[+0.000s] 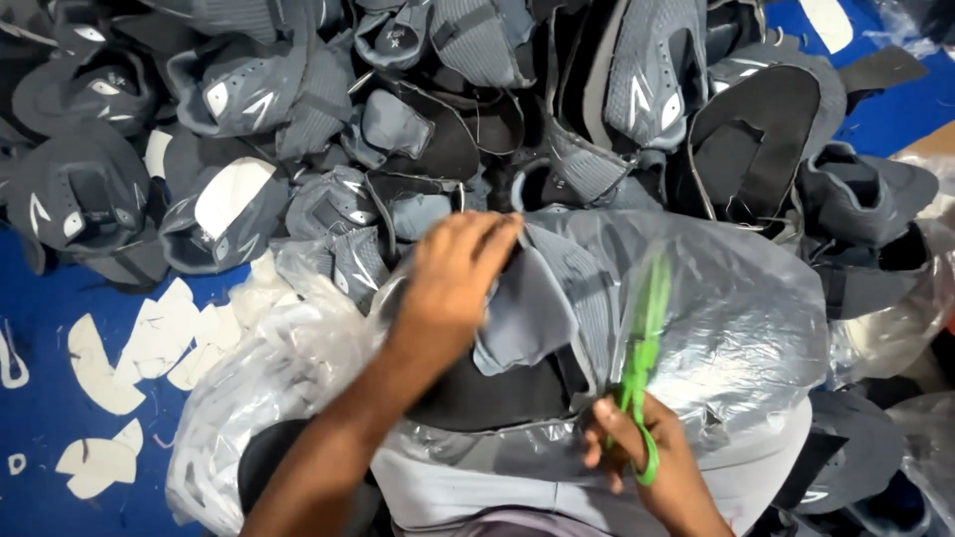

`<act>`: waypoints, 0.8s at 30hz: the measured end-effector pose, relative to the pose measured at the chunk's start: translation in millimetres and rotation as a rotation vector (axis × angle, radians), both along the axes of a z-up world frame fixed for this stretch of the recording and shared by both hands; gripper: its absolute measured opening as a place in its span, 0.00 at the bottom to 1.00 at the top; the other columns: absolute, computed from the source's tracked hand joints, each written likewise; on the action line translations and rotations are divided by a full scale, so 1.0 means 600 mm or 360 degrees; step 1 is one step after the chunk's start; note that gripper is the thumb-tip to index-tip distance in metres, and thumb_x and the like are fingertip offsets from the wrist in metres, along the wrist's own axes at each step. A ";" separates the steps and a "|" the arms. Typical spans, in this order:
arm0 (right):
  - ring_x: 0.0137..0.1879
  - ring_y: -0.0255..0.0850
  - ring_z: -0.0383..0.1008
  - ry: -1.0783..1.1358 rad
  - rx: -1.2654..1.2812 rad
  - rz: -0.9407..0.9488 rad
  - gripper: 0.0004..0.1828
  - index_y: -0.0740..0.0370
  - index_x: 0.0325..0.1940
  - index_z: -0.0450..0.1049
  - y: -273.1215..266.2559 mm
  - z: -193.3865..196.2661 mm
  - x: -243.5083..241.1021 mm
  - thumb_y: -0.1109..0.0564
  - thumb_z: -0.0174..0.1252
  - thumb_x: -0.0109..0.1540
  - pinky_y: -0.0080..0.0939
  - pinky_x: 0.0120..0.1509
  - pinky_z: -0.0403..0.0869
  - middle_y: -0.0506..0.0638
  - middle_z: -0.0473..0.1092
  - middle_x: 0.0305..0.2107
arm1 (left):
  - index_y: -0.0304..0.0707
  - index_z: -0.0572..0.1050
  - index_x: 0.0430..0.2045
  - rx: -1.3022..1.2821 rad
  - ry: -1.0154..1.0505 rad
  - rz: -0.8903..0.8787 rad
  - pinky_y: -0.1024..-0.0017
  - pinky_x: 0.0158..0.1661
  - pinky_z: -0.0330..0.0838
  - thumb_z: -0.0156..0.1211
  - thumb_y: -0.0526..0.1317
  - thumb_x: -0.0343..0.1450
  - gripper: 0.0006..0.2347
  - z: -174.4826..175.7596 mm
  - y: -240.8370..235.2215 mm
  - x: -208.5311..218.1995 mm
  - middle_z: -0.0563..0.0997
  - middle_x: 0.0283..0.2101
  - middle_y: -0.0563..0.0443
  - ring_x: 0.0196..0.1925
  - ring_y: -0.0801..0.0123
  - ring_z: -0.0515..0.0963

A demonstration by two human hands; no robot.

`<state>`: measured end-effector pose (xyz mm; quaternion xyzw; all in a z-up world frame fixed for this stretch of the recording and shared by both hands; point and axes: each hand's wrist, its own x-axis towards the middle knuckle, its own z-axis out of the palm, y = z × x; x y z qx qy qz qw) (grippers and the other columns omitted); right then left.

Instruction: Trimming excess material from grey shoe uppers using scissors in a factory environment.

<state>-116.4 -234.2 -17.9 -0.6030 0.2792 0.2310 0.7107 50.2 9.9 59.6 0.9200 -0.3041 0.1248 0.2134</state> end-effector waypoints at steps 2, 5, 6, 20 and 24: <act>0.23 0.42 0.77 0.0105 0.0164 0.0058 0.18 0.66 0.38 0.72 0.003 0.001 0.008 0.47 0.58 0.62 0.38 0.16 0.65 0.55 0.74 0.24 | 0.37 0.74 0.58 -0.0183 0.0057 -0.0078 0.57 0.66 0.66 0.56 0.27 0.68 0.21 0.010 -0.034 -0.029 0.76 0.59 0.45 0.64 0.53 0.74; 0.18 0.43 0.75 0.0204 0.0420 0.0131 0.19 0.68 0.35 0.70 -0.002 -0.004 0.003 0.46 0.58 0.63 0.37 0.11 0.61 0.56 0.74 0.21 | 0.37 0.74 0.57 -0.0338 0.0007 -0.0367 0.56 0.65 0.66 0.56 0.29 0.69 0.19 0.029 -0.062 -0.052 0.75 0.61 0.42 0.65 0.51 0.73; 0.17 0.43 0.75 0.0198 0.0513 0.0148 0.21 0.69 0.33 0.69 -0.005 -0.007 -0.002 0.46 0.57 0.64 0.36 0.11 0.61 0.56 0.75 0.21 | 0.38 0.74 0.56 -0.0307 -0.0103 -0.0574 0.52 0.64 0.64 0.57 0.32 0.69 0.19 0.036 -0.068 -0.058 0.76 0.60 0.41 0.65 0.50 0.73; 0.17 0.43 0.76 0.0257 0.0570 0.0323 0.18 0.67 0.31 0.71 0.018 -0.019 -0.038 0.48 0.62 0.61 0.36 0.11 0.61 0.56 0.73 0.18 | 0.36 0.71 0.54 -0.0512 0.0518 0.0310 0.61 0.41 0.75 0.62 0.41 0.73 0.17 0.002 -0.032 -0.088 0.81 0.48 0.39 0.45 0.48 0.81; 0.16 0.44 0.76 0.0256 0.0530 0.0314 0.19 0.68 0.30 0.70 0.019 -0.015 -0.035 0.48 0.62 0.60 0.38 0.11 0.62 0.55 0.73 0.18 | 0.34 0.74 0.54 -0.0305 0.0193 0.0127 0.57 0.36 0.73 0.67 0.44 0.67 0.22 0.019 -0.061 -0.083 0.78 0.39 0.39 0.38 0.45 0.79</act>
